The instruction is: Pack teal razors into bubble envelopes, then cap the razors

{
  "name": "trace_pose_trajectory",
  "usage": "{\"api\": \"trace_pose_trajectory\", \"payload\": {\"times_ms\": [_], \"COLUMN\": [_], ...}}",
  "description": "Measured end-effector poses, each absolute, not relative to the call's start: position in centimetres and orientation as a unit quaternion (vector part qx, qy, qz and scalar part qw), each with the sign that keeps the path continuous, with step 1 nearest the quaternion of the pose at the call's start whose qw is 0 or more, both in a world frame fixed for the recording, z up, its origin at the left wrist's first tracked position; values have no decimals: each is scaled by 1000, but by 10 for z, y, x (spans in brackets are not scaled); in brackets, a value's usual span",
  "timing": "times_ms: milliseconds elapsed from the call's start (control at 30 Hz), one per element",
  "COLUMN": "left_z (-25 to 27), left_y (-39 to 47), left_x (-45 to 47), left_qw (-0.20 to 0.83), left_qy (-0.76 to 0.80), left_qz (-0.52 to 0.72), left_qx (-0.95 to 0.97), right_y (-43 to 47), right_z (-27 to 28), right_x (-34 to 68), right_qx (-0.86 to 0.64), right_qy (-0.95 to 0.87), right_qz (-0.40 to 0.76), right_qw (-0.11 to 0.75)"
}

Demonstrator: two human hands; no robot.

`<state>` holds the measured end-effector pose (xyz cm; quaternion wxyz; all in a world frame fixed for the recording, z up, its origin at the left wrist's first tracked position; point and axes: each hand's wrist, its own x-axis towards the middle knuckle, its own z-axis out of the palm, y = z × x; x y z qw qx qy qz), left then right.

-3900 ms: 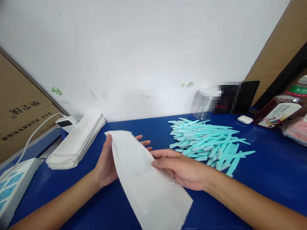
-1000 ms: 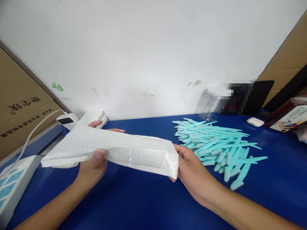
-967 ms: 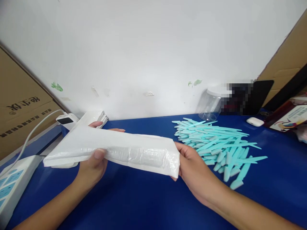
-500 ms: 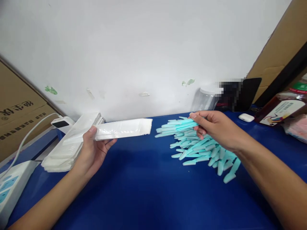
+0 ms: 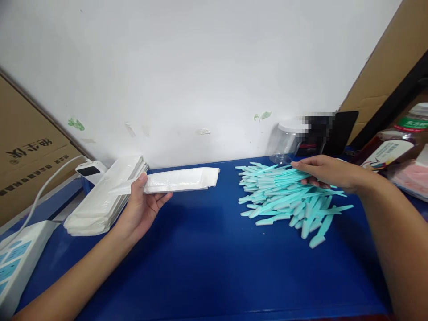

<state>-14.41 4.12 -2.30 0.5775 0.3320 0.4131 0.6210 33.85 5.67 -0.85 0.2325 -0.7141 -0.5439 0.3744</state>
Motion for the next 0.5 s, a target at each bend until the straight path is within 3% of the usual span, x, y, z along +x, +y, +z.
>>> {"api": "trace_pose_trajectory", "payload": {"times_ms": [367, 500], "left_z": [-23, -25], "left_y": [43, 44], "left_x": [-146, -146], "left_qw": [569, 570], "left_qy": [410, 411], "left_qz": [624, 621], "left_qx": [344, 347], "right_y": [64, 67], "right_z": [-10, -19], "right_x": [345, 356], "right_qx": [-814, -812], "right_qy": [-555, -579], "right_qz": [169, 61], "right_qw": [29, 48]}}
